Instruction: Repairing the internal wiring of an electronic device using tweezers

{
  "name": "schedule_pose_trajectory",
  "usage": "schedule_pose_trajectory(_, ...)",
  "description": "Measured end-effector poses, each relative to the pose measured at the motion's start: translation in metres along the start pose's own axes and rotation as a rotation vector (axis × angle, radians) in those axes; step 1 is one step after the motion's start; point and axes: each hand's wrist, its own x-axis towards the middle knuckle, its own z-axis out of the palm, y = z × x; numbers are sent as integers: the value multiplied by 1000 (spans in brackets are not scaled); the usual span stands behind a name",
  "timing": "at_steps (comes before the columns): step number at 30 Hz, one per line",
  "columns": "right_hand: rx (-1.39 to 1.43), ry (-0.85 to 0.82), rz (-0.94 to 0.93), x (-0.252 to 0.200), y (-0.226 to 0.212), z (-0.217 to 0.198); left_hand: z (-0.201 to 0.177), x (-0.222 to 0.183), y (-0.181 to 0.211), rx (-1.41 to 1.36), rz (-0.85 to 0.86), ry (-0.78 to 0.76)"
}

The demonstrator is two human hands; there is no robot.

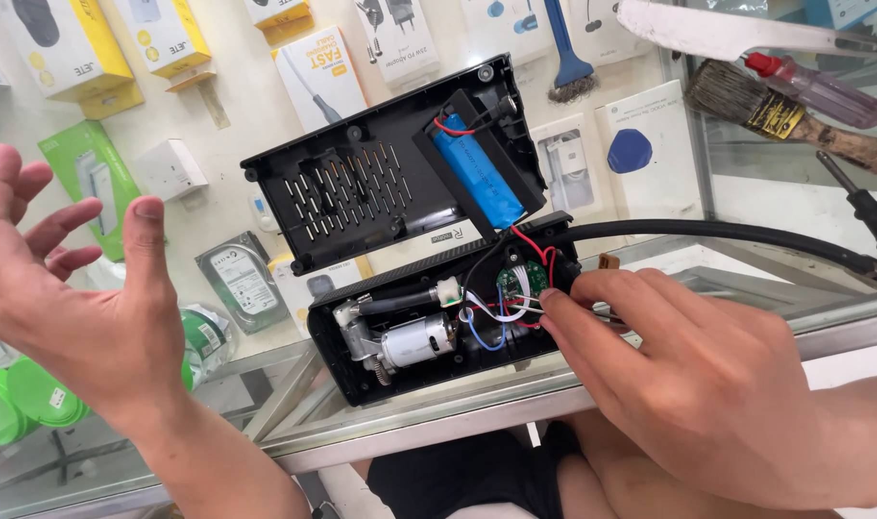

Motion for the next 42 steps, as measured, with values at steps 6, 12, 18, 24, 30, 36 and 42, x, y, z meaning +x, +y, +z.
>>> schedule_pose_trajectory(6,15,1,-2,2,-1,3,0,-2,-4,-51,-36,-38)
schedule_pose_trajectory(12,12,7,-4,2,-2,3,-1,-2,-3,-51,-47,-48)
schedule_pose_trajectory(18,29,5,-10,3,-3,4,-2,-4,-3,-56,-37,-44)
schedule_pose_trajectory(24,-3,16,0,5,-7,5,-3,-5,-1,-77,-44,-39)
schedule_pose_trajectory(30,5,8,6,5,-8,6,-4,-6,-7,-69,-25,-41)
schedule_pose_trajectory(36,4,-15,14,5,-7,3,-4,-6,-6,-71,-23,-33)
schedule_pose_trajectory(42,-26,-49,10,2,-2,2,-5,-7,3,-67,-31,-9)
